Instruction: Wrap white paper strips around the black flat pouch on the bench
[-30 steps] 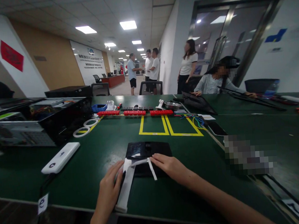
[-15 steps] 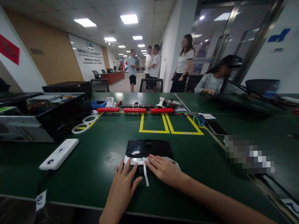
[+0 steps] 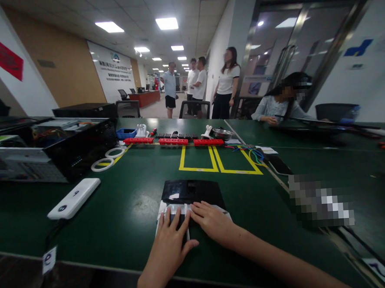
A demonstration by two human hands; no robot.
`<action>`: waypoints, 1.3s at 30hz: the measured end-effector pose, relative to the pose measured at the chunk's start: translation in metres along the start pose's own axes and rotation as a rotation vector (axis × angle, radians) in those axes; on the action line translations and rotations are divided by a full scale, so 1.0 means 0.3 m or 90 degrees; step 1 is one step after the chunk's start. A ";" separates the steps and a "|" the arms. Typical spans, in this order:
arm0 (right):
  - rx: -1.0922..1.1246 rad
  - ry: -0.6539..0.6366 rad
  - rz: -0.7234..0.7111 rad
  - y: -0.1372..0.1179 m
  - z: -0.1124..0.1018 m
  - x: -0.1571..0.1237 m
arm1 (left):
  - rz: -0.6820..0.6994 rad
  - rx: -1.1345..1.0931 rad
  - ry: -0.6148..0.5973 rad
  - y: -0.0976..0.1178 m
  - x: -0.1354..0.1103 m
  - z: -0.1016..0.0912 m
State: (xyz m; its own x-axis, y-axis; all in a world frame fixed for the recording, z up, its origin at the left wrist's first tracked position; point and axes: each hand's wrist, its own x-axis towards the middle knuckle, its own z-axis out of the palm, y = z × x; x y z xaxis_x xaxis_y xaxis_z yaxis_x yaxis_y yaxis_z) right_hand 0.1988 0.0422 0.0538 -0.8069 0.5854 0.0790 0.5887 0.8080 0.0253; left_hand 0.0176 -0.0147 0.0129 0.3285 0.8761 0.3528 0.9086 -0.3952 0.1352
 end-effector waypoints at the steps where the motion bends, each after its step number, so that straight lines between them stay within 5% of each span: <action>1: 0.038 -0.017 0.013 0.001 -0.010 -0.005 | 0.006 -0.001 0.001 0.000 -0.003 0.003; 7: 0.251 -0.158 0.005 0.009 -0.078 -0.052 | 0.007 0.001 0.004 -0.004 -0.015 0.012; 19: 0.324 -0.276 0.008 0.020 -0.133 -0.055 | 0.008 0.017 -0.026 0.013 -0.014 -0.021; 22: 0.327 -0.221 0.021 0.021 -0.133 -0.061 | -0.013 -0.051 -0.015 -0.003 -0.008 -0.055; 25: 0.272 -0.074 0.017 0.015 -0.124 -0.063 | -0.068 -0.114 0.047 -0.064 -0.009 -0.096; 29: 0.186 0.064 -0.093 -0.001 -0.111 -0.059 | -0.166 -0.120 0.122 -0.186 -0.037 -0.101; 34: 0.092 0.085 -0.146 -0.019 -0.078 -0.043 | -0.211 -0.093 0.104 -0.274 -0.074 -0.035; 39: 0.054 0.046 -0.076 0.003 -0.031 -0.015 | -0.162 -0.056 0.083 -0.270 -0.075 -0.004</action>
State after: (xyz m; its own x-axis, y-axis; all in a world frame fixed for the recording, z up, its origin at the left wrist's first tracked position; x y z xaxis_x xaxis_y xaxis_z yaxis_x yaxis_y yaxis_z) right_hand 0.2033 0.0395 0.0628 -0.8632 0.4816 0.1513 0.4808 0.8757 -0.0446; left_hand -0.0637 -0.0027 -0.0047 0.0517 0.9097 0.4121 0.9300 -0.1941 0.3120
